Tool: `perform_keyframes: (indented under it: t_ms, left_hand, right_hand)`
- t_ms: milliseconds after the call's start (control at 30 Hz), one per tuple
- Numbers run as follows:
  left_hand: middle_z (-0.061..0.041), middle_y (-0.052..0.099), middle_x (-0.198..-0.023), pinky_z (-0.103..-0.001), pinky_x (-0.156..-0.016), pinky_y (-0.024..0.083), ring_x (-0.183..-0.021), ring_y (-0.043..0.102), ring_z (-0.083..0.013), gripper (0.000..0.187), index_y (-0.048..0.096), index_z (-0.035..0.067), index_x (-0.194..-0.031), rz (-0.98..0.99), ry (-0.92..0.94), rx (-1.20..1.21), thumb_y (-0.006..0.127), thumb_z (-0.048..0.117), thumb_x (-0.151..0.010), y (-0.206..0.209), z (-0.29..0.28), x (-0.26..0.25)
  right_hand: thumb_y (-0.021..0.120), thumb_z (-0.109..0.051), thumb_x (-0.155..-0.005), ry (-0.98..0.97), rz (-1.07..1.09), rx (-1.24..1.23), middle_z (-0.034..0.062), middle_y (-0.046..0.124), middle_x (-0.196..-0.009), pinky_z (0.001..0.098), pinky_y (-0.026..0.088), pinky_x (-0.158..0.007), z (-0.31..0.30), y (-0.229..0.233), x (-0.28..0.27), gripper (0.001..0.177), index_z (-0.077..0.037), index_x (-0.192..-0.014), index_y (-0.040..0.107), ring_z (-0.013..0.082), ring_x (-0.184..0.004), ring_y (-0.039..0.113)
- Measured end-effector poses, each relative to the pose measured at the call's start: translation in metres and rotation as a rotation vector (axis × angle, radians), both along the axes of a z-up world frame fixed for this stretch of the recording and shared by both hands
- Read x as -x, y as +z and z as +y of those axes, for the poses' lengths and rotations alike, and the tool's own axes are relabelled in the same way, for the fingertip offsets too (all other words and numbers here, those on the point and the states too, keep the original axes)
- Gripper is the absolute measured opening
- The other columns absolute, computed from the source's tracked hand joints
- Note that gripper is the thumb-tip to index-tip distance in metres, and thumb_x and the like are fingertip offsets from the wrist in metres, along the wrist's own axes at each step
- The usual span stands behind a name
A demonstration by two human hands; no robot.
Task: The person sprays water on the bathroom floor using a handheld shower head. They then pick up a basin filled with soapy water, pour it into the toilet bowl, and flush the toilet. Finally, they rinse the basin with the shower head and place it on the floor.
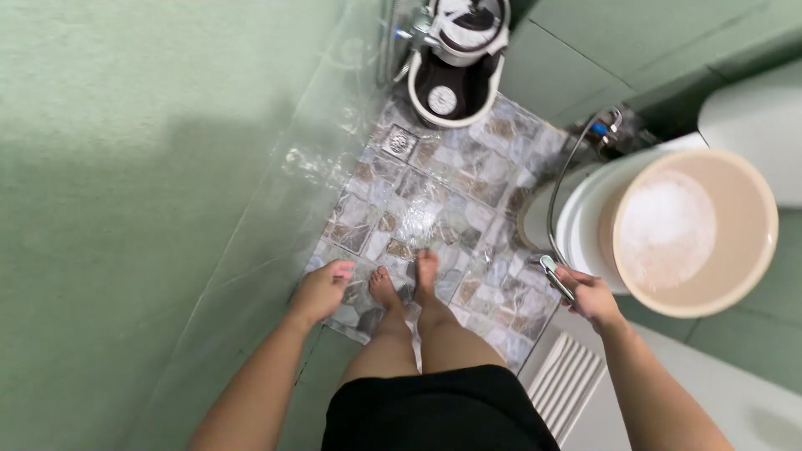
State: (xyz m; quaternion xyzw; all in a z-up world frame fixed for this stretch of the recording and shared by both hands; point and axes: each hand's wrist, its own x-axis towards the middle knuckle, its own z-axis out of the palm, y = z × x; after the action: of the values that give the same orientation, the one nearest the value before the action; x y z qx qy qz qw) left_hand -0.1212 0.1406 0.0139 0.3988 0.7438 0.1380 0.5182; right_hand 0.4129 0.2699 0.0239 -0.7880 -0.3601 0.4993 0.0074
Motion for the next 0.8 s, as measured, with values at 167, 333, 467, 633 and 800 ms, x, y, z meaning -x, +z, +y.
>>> perform_keyframes:
  t_ms: [167, 333, 467, 633, 800]
  left_hand:
    - [-0.004, 0.078, -0.117, -0.031, -0.091, 0.054, -0.103, 0.073, -0.0174, 0.037, 0.067, 0.013, -0.129, -0.116, 0.141, -0.022, 0.058, 0.008, -0.093, -0.023, -0.050, 0.039]
    - [-0.005, 0.077, -0.118, -0.030, -0.096, 0.052, -0.108, 0.070, -0.0155, 0.037, 0.067, 0.012, -0.130, -0.155, 0.163, -0.073, 0.059, 0.008, -0.094, -0.038, -0.064, 0.073]
    - [-0.004, 0.076, -0.121, -0.030, -0.096, 0.052, -0.109, 0.069, -0.0153, 0.037, 0.066, 0.012, -0.131, -0.152, 0.079, -0.088, 0.056, 0.008, -0.095, -0.029, -0.020, 0.064]
    - [-0.006, 0.075, -0.120, -0.032, -0.092, 0.054, -0.107, 0.071, -0.0174, 0.040, 0.065, 0.012, -0.132, -0.093, -0.100, -0.156, 0.059, 0.008, -0.093, 0.002, 0.029, 0.023]
    - [-0.007, 0.076, -0.117, -0.033, -0.092, 0.056, -0.103, 0.073, -0.0188, 0.037, 0.066, 0.013, -0.131, -0.093, -0.216, -0.061, 0.060, 0.012, -0.094, 0.015, 0.019, 0.020]
  right_hand:
    - [0.068, -0.049, -0.091, 0.075, -0.063, 0.035, 0.0039, 0.072, -0.083, 0.0331, 0.049, -0.054, -0.030, -0.006, -0.005, 0.047, -0.018, -0.127, 0.077, 0.0159, -0.060, 0.057]
    - [0.067, -0.047, -0.093, 0.053, 0.041, -0.024, 0.0038, 0.069, -0.082, 0.0328, 0.048, -0.055, -0.034, -0.019, 0.023, 0.047, -0.020, -0.130, 0.075, 0.0148, -0.061, 0.058]
    - [0.069, -0.043, -0.092, 0.083, 0.208, -0.123, -0.0002, 0.069, -0.082, 0.0287, 0.048, -0.057, -0.025, -0.011, 0.045, 0.044, -0.019, -0.130, 0.075, 0.0116, -0.064, 0.056]
    - [0.070, -0.040, -0.093, 0.037, 0.357, -0.187, -0.0006, 0.065, -0.080, 0.0281, 0.046, -0.056, -0.027, 0.010, 0.050, 0.044, -0.019, -0.132, 0.075, 0.0104, -0.064, 0.054]
    - [0.069, -0.039, -0.094, 0.018, 0.311, -0.145, -0.0022, 0.067, -0.082, 0.0278, 0.047, -0.056, -0.028, 0.030, 0.054, 0.043, -0.019, -0.132, 0.073, 0.0097, -0.063, 0.054]
